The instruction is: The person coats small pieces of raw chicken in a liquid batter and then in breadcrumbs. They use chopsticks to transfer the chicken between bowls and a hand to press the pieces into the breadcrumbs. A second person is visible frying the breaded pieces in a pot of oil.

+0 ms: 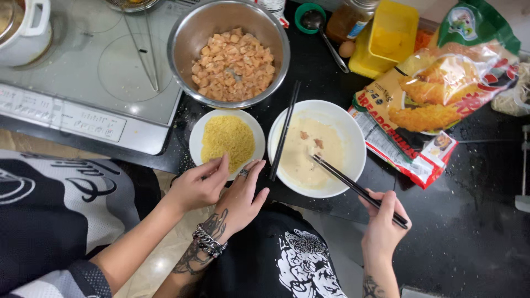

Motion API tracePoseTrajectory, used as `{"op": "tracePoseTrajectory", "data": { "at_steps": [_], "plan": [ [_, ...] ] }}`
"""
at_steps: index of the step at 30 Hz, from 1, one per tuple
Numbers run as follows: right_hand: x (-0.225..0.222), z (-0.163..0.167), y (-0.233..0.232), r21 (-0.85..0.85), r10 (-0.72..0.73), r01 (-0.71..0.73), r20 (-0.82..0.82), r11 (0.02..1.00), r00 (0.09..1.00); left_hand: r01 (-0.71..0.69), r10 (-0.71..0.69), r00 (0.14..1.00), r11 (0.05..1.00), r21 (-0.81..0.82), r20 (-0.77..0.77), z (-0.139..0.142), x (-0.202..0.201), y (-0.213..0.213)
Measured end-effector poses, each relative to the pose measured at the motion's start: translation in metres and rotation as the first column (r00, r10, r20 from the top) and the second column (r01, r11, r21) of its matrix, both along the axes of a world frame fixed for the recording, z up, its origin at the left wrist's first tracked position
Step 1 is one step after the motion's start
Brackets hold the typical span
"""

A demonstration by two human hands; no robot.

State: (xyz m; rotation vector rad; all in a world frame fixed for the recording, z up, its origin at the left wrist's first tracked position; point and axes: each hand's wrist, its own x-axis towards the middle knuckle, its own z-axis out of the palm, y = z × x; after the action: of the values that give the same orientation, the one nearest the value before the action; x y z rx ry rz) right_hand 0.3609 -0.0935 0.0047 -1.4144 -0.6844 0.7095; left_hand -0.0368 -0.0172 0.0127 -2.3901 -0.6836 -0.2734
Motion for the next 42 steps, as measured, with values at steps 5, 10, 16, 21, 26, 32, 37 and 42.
{"op": "tracePoseTrajectory", "data": {
  "at_steps": [5,10,16,21,26,32,37,42],
  "plan": [
    [-0.011,0.012,0.019,0.109,0.053,-0.036,-0.157,0.993,0.986,0.082,0.032,0.956,0.926,0.369,-0.293,0.009,-0.006,-0.004],
    [-0.067,0.029,0.059,0.082,0.237,-0.232,-0.066,0.969,0.969,0.13,0.008,0.942,0.913,0.386,-0.335,0.003,-0.015,-0.01],
    [-0.139,0.043,0.091,-0.038,0.627,-0.686,0.443,0.727,0.64,0.011,0.026,0.996,0.911,-0.412,0.085,-0.006,-0.001,-0.005],
    [-0.135,0.059,0.079,-0.055,0.594,-0.655,0.485,0.753,0.642,-0.062,-0.081,0.984,0.672,-0.738,-0.156,-0.03,0.01,0.035],
    [-0.086,0.066,0.044,-0.052,0.464,-0.486,0.4,0.873,0.79,0.198,-0.142,0.98,0.72,-0.665,0.137,-0.062,0.02,0.062],
    [-0.008,0.062,-0.009,0.089,0.157,-0.154,-0.029,0.984,0.987,-0.057,-0.069,0.985,0.735,-0.676,-0.158,-0.029,0.056,0.048],
    [0.01,0.05,-0.027,-0.135,0.138,-0.116,0.164,0.984,0.977,0.047,0.725,0.649,0.264,-0.963,0.23,0.012,0.104,-0.031],
    [-0.009,0.042,-0.02,-0.163,0.235,-0.174,0.533,0.971,0.813,0.088,0.7,0.653,0.307,-0.948,0.288,-0.009,0.115,-0.044]
  ]
}}
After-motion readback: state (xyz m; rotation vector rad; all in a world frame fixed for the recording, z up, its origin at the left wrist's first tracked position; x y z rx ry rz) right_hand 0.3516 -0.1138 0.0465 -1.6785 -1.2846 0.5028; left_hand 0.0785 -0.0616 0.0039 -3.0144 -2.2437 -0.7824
